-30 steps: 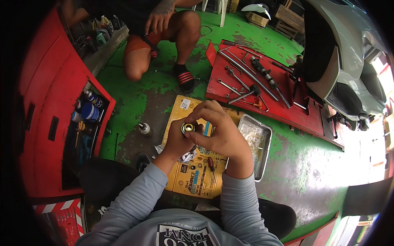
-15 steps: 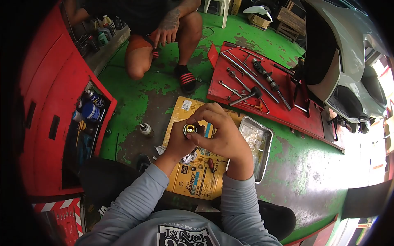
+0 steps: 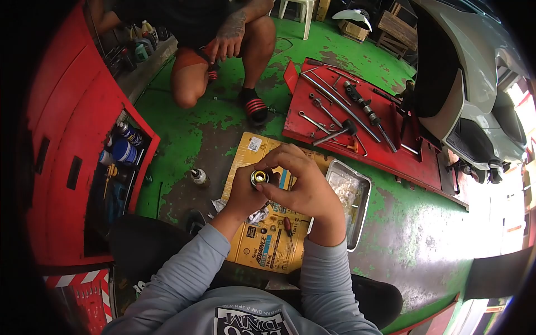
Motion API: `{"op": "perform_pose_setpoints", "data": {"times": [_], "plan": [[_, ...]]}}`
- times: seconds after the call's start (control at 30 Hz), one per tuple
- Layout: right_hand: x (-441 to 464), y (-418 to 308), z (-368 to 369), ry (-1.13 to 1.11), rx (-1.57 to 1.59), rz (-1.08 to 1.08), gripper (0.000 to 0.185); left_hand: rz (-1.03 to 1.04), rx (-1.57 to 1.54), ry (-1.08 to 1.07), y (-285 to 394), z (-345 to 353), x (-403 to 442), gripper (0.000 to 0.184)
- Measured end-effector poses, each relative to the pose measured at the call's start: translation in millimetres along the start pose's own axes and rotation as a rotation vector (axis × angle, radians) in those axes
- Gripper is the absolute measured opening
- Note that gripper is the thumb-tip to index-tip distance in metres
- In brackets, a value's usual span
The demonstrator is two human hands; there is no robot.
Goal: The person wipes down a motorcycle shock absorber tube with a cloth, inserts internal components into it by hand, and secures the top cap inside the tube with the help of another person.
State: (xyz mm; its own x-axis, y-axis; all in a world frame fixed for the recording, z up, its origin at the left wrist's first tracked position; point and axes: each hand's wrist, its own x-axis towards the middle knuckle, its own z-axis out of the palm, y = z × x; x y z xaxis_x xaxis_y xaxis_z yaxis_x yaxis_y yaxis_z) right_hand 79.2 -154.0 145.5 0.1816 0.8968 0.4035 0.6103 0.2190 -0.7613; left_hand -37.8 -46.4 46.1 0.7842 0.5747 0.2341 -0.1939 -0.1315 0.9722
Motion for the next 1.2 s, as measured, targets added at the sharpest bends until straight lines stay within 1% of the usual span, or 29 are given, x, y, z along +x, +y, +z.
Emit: {"op": "perform_pose_setpoints", "data": {"times": [0.17, 0.33, 0.43, 0.47, 0.5, 0.57, 0.6, 0.67, 0.73, 0.77, 0.8, 0.87, 0.93, 1.03, 1.13, 1.2], "plan": [[-0.7, 1.1, 0.9, 0.003, 0.010, -0.004, 0.034, 0.013, -0.016, 0.001, -4.9, 0.4, 0.0, 0.020], [-2.8, 4.3, 0.4, 0.004, 0.073, 0.029, 0.041, -0.005, -0.082, 0.039, 4.2, 3.7, 0.0, 0.019], [-5.7, 18.7, -4.7, 0.069, 0.216, 0.013, 0.040, 0.075, 0.005, 0.025, 4.8, -0.6, 1.6, 0.015], [-8.4, 27.6, -5.3, 0.101, 0.277, 0.010, 0.039, 0.049, 0.098, -0.001, 8.1, -4.2, 1.5, 0.018], [-11.1, 36.1, -1.6, 0.195, 0.415, 0.063, 0.033, -0.018, 0.036, 0.026, 13.0, 0.1, 0.2, 0.020], [-18.6, 78.0, 0.6, 0.327, 0.513, 0.155, 0.033, -0.027, 0.057, 0.017, 14.2, -1.3, 0.5, 0.021], [-26.1, 101.9, 5.3, 0.359, 0.503, 0.296, 0.032, 0.025, 0.083, 0.020, 13.9, -1.8, 1.7, 0.020], [-45.7, 151.7, 20.1, 0.418, 0.478, 0.563, 0.030, 0.038, 0.067, 0.030, 15.2, -0.3, 1.4, 0.021], [-76.8, 194.2, 44.2, 0.269, 0.232, 0.882, 0.028, 0.038, 0.068, 0.024, 14.0, -1.5, 0.2, 0.021], [-101.2, 230.9, 63.3, 0.095, 0.006, 0.950, 0.031, 0.047, 0.064, 0.026, 13.7, -0.7, 0.9, 0.022], [-121.8, 240.1, 81.4, -0.017, 0.032, 1.012, 0.034, 0.058, 0.059, 0.028, 13.9, 0.2, 1.8, 0.025], [-153.1, 263.9, 120.5, -0.461, -0.255, 1.013, 0.029, 0.054, 0.064, 0.023, 16.6, 0.8, 1.2, 0.028], [-176.9, 252.4, 158.3, -0.582, -0.464, 1.034, 0.033, 0.054, 0.069, 0.018, 18.4, 1.0, 1.9, 0.028], [-213.0, 232.5, 190.4, -0.388, -0.457, 1.053, 0.036, 0.053, 0.076, 0.018, 16.9, 0.5, 2.6, 0.028], [-236.1, 231.2, 212.8, -0.298, -0.615, 0.822, 0.037, 0.058, 0.079, 0.023, 16.5, 0.1, 2.8, 0.028], [-244.2, 229.8, 215.2, -0.282, -0.604, 0.785, 0.030, 0.058, 0.080, 0.023, 16.4, -0.7, 2.6, 0.028]]}}
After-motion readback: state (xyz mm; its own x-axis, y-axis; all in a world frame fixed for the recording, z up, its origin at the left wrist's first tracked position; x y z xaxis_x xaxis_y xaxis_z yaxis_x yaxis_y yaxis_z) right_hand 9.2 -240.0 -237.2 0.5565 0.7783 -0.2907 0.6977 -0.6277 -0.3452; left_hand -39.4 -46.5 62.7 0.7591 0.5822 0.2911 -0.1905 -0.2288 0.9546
